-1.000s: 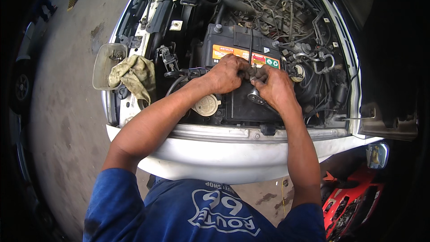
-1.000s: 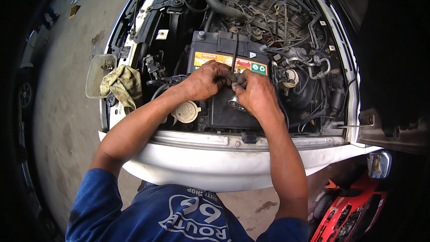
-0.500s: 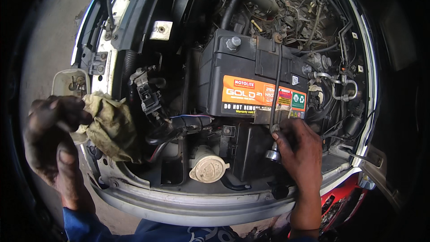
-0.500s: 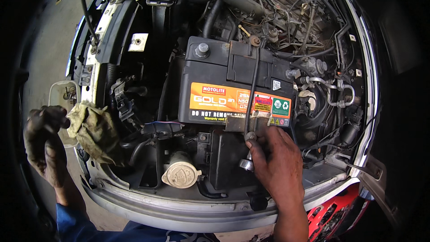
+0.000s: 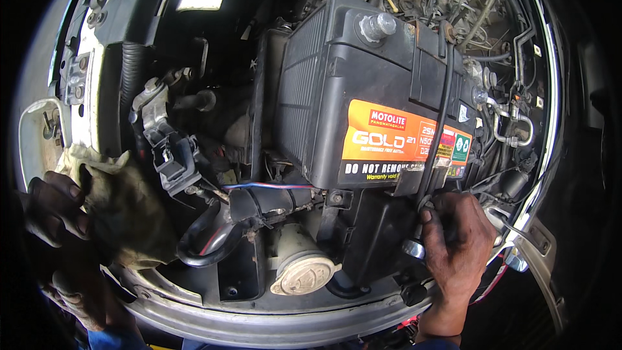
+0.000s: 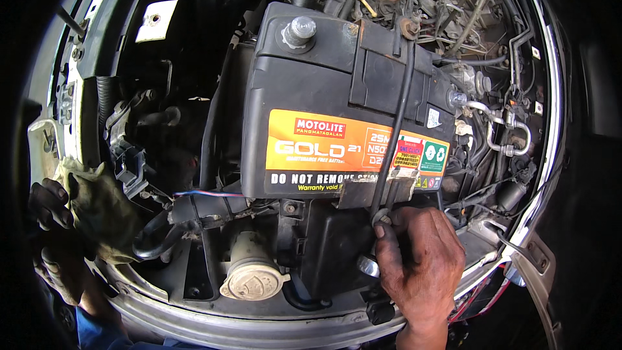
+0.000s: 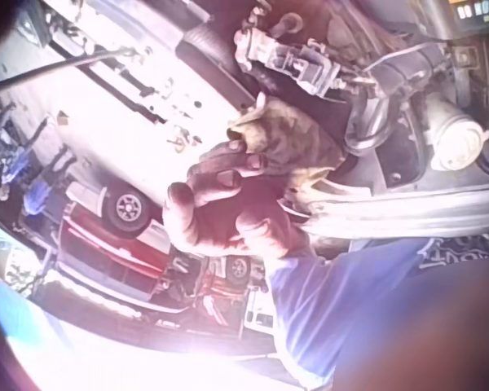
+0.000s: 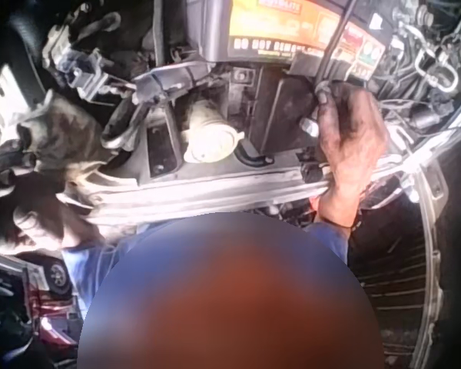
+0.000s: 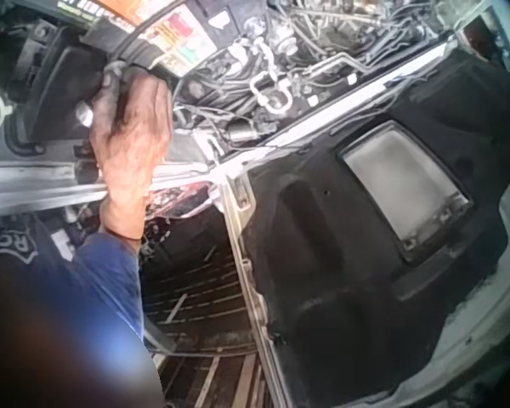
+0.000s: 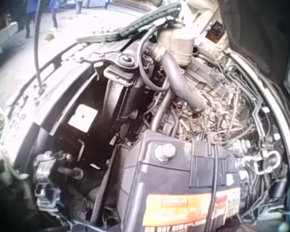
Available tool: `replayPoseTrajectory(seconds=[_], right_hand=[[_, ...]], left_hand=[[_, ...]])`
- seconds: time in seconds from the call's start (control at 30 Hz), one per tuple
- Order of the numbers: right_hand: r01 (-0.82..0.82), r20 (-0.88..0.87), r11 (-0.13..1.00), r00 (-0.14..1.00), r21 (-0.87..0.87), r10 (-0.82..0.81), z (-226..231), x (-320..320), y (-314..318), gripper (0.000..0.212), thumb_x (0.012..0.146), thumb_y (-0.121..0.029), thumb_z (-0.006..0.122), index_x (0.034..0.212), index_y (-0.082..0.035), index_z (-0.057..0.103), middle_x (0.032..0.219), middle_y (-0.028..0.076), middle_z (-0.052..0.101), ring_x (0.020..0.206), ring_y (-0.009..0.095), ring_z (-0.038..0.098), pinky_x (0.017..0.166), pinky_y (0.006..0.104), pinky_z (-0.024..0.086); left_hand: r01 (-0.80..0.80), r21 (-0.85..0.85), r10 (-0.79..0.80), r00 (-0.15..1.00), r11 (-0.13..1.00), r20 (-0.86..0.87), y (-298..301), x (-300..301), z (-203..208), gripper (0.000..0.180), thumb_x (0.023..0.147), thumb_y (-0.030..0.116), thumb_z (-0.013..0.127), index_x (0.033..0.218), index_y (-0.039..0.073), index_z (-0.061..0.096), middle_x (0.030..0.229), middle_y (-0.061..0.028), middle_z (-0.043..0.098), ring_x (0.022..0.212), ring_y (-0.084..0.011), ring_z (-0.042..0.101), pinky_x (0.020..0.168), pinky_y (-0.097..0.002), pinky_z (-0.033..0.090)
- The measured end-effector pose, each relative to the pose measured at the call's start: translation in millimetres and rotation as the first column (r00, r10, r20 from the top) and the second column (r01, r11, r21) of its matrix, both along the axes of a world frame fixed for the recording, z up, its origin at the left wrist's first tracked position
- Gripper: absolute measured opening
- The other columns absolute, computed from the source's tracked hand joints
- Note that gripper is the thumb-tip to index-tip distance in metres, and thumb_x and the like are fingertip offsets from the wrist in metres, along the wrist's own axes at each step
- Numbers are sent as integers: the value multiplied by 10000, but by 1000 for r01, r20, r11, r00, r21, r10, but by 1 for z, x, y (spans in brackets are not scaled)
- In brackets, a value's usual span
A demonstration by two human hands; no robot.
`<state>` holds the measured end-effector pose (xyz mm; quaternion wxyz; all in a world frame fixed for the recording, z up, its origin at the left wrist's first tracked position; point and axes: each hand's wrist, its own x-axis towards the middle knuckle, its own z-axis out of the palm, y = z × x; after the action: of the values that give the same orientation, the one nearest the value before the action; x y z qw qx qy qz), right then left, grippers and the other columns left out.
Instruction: The person removes a metal tray from the engine bay, places a new car battery into the engine compartment, and secures it by tightening the hold-down bolt. They then connect the battery terminals and tighten them with a wrench.
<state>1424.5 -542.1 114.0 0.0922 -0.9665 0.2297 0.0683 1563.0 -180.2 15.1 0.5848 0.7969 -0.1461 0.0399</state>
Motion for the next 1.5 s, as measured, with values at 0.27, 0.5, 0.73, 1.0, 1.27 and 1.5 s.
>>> replayPoseTrajectory(seconds=[0.27, 0.5, 0.73, 1.0, 1.27, 1.5], right_hand=[[-130, -178, 988, 977, -81, 114, 4, 11, 0, 112, 859, -59, 707, 866, -24, 601, 773, 163, 567, 711, 380, 554, 690, 467, 457], [-208, -391, 973, 908, -102, 153, 16, 23, -6, 163, 864, -113, 721, 908, -15, 599, 830, 171, 578, 816, 395, 571, 725, 469, 456], [-345, -432, 935, 858, -82, 278, 25, 24, -3, 187, 835, -90, 720, 964, -41, 594, 879, 131, 561, 895, 340, 578, 849, 466, 439], [-350, -376, 930, 881, -113, 286, 25, 32, 1, 224, 794, -78, 738, 961, -31, 596, 874, 147, 562, 891, 362, 572, 863, 448, 430], [-435, -480, 900, 798, -38, 366, 29, 39, -6, 200, 792, -95, 728, 920, -42, 584, 846, 144, 568, 864, 353, 585, 823, 453, 433], [-463, -477, 884, 790, -55, 385, 27, 38, -8, 170, 771, -75, 698, 865, -46, 559, 814, 142, 571, 820, 354, 592, 782, 441, 427]], left_hand=[[-79, 11, 78, 995, 997, 56, -6, -6, 3, 834, 845, 474, 810, 1500, 63, 499, 869, 0, 542, 761, -155, 573, 764, -362, 507], [96, -66, -99, 994, 993, -48, -13, -2, 2, 728, 897, 420, 796, 1481, 81, 524, 882, -13, 511, 754, -149, 558, 776, -350, 500], [119, -119, -136, 978, 986, -155, -17, -3, 5, 735, 879, 428, 823, 1432, 31, 547, 980, -38, 514, 914, -164, 551, 844, -325, 481], [122, 76, -111, 984, 990, -137, -15, -2, 5, 706, 860, 448, 840, 1366, 17, 602, 1040, -61, 563, 920, -168, 586, 854, -317, 492], [163, 51, -150, 968, 985, -202, -12, 1, 7, 631, 874, 439, 824, 1296, 7, 640, 1075, -92, 582, 915, -171, 591, 836, -320, 498], [227, 106, -210, 966, 968, -151, -15, 7, 8, 549, 891, 411, 803, 1206, -19, 676, 1068, -108, 597, 909, -177, 583, 810, -322, 484]])
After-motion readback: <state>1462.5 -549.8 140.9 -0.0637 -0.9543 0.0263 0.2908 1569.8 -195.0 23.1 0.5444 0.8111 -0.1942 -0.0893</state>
